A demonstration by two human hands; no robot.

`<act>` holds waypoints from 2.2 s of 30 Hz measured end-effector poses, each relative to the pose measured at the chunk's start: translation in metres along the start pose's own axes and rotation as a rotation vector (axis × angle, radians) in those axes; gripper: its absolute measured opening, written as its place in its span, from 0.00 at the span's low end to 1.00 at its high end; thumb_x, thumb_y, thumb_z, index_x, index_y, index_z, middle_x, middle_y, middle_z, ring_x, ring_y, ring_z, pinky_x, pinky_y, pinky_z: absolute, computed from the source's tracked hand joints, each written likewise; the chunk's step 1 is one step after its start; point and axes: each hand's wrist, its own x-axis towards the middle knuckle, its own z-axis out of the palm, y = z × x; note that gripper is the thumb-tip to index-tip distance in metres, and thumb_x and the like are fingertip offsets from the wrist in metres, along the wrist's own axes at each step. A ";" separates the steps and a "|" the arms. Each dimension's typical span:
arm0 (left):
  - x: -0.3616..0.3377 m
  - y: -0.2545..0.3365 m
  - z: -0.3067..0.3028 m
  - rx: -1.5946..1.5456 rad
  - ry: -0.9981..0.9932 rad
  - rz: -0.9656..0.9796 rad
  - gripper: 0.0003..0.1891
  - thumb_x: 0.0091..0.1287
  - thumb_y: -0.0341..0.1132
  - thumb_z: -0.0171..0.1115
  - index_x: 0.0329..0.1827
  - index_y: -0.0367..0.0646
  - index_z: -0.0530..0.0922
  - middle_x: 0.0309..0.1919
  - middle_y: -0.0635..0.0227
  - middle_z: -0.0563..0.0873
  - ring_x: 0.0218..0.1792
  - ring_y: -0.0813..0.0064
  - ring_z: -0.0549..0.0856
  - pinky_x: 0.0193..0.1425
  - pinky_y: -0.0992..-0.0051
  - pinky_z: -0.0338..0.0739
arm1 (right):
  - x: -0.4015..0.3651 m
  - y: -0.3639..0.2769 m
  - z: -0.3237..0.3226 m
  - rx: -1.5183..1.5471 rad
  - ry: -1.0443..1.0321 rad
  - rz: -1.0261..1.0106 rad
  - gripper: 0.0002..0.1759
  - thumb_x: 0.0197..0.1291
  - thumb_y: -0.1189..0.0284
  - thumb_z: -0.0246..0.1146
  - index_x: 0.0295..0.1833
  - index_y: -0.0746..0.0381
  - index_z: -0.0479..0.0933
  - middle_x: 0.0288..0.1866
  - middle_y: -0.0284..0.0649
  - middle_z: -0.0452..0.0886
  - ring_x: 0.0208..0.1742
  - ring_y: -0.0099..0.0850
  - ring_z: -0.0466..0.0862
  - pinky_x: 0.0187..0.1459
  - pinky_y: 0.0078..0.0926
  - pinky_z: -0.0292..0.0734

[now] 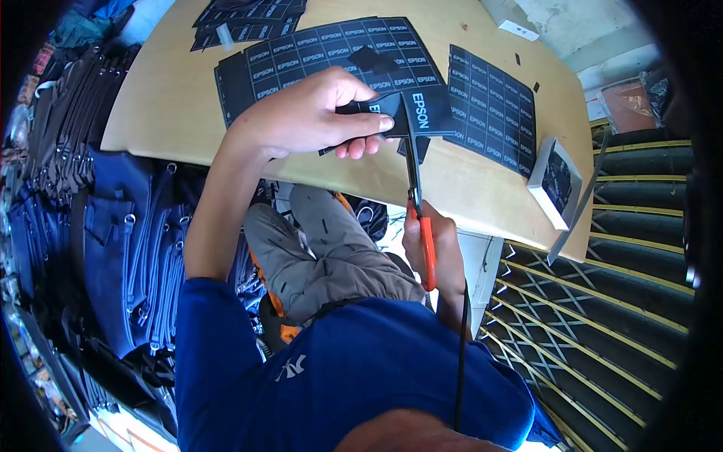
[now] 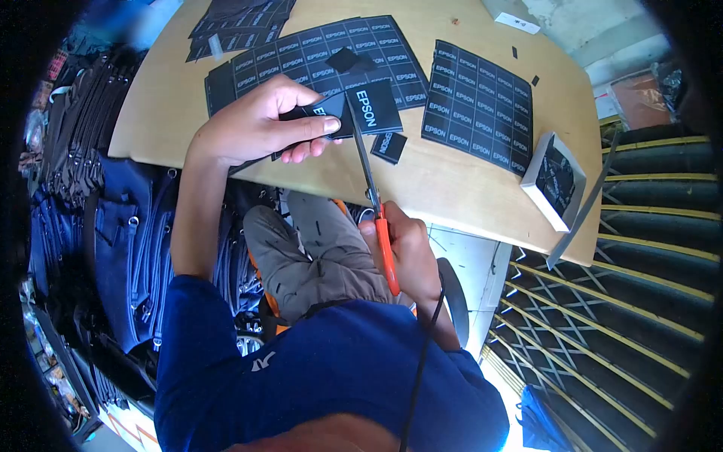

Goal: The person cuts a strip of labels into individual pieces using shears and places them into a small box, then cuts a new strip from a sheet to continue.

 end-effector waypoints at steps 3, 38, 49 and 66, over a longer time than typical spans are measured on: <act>0.014 0.000 -0.011 0.007 -0.028 0.019 0.14 0.67 0.37 0.59 0.28 0.35 0.79 0.19 0.71 0.80 0.16 0.88 0.74 0.20 0.86 0.69 | 0.012 -0.004 -0.005 -0.092 0.061 -0.037 0.16 0.62 0.66 0.61 0.30 0.68 0.68 0.12 0.44 0.66 0.12 0.32 0.65 0.19 0.29 0.62; 0.017 0.007 0.009 0.045 -0.238 -0.099 0.13 0.67 0.35 0.58 0.31 0.32 0.79 0.20 0.70 0.80 0.17 0.87 0.75 0.20 0.85 0.69 | 0.005 0.020 -0.015 0.283 -0.254 -0.125 0.42 0.56 0.30 0.37 0.32 0.64 0.64 0.24 0.36 0.63 0.27 0.27 0.64 0.30 0.27 0.60; 0.024 0.006 0.005 0.038 -0.256 -0.096 0.12 0.67 0.36 0.58 0.33 0.33 0.80 0.19 0.71 0.80 0.17 0.87 0.75 0.21 0.85 0.69 | 0.012 0.007 -0.012 0.470 -0.176 0.024 0.37 0.56 0.34 0.50 0.29 0.62 0.63 0.15 0.26 0.59 0.13 0.13 0.58 0.14 0.13 0.50; -0.009 -0.011 0.039 -0.021 -0.134 -0.136 0.13 0.68 0.34 0.56 0.29 0.33 0.79 0.19 0.67 0.82 0.19 0.84 0.79 0.24 0.84 0.74 | 0.027 0.004 0.007 0.789 0.191 -0.246 0.18 0.55 0.76 0.67 0.39 0.64 0.62 0.29 0.37 0.74 0.24 0.12 0.68 0.25 0.12 0.63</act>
